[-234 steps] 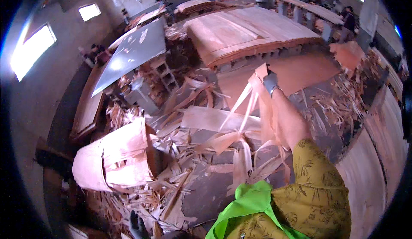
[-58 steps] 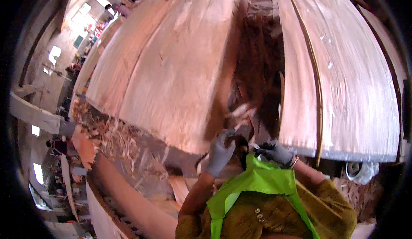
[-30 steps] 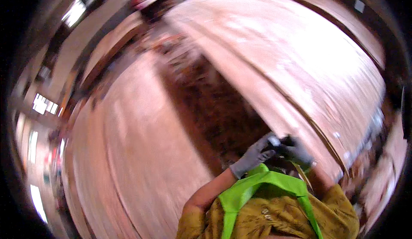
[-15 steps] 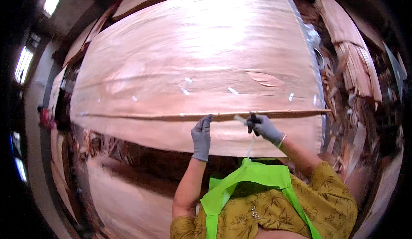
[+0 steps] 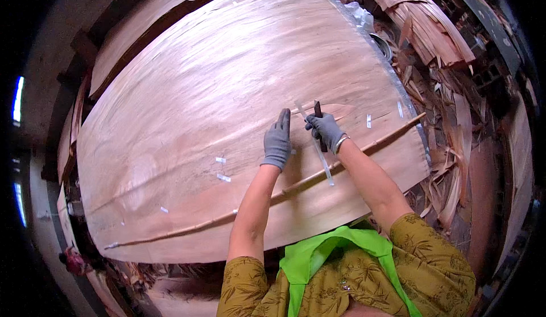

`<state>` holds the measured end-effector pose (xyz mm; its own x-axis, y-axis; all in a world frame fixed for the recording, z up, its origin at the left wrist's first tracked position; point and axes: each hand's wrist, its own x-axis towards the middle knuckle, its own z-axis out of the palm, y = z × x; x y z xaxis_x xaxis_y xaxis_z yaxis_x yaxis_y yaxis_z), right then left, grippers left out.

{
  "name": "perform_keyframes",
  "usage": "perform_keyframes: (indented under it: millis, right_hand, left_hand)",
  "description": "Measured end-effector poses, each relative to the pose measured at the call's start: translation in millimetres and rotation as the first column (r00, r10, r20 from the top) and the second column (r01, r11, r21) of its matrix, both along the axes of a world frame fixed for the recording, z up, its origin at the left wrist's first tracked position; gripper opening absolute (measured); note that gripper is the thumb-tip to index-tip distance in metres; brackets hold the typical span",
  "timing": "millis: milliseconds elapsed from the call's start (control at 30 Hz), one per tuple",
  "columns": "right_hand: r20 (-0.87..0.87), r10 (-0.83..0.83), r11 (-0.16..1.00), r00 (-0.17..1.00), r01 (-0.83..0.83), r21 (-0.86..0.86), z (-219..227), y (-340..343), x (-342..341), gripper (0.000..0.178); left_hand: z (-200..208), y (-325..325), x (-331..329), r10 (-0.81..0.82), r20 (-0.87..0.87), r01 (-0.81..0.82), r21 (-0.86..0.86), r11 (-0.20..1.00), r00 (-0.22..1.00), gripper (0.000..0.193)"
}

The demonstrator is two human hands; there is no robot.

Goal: The person uses a utility knife to trim and cut large sheets of wood veneer, applying tape to secure sections and moving the thin wood strips by hand.

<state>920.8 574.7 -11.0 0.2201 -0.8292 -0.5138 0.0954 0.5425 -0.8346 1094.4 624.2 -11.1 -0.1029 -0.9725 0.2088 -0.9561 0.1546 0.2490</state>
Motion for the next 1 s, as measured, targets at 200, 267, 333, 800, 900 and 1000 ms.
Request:
perform_keyframes:
  millis: [200, 267, 333, 800, 900, 1000]
  right_hand:
    - [-0.129, -0.098, 0.982, 0.987, 0.117, 0.148, 11.1, -0.1, 13.9, 0.024]
    - [-0.132, -0.072, 0.992, 0.989, 0.084, 0.094, -6.8, 8.4, 5.6, 0.029]
    - [-0.040, -0.157, 0.972, 0.987, 0.162, 0.168, 7.6, 33.0, 7.3, 0.030]
    - [-0.379, -0.176, 0.973, 0.908, 0.219, 0.072, -9.5, -31.9, -138.1, 0.019]
    - [-0.448, -0.170, 0.975, 0.878, 0.215, 0.052, -21.7, -25.5, -145.4, 0.020]
    - [-0.323, -0.206, 0.962, 0.924, 0.252, 0.106, -8.3, -3.8, -139.7, 0.014]
  left_hand:
    - [-22.9, -39.9, 8.5, -0.429, 0.214, 0.436, 0.015, 0.900, 0.877, 0.057]
    - [-24.2, -37.0, 5.6, -0.400, 0.038, 0.396, 0.080, 0.915, 0.916, 0.047]
    - [-16.1, -35.3, 6.7, -0.420, 0.291, 0.421, 0.065, 0.905, 0.860, 0.045]
    - [-15.5, -90.8, -125.6, -0.551, 0.187, 0.577, -0.138, 0.805, 0.813, 0.038]
    - [-21.9, -89.7, -137.0, -0.601, 0.233, 0.627, -0.048, 0.778, 0.764, 0.038]
    - [-25.3, -84.9, -131.3, -0.572, 0.220, 0.590, -0.021, 0.807, 0.790, 0.038]
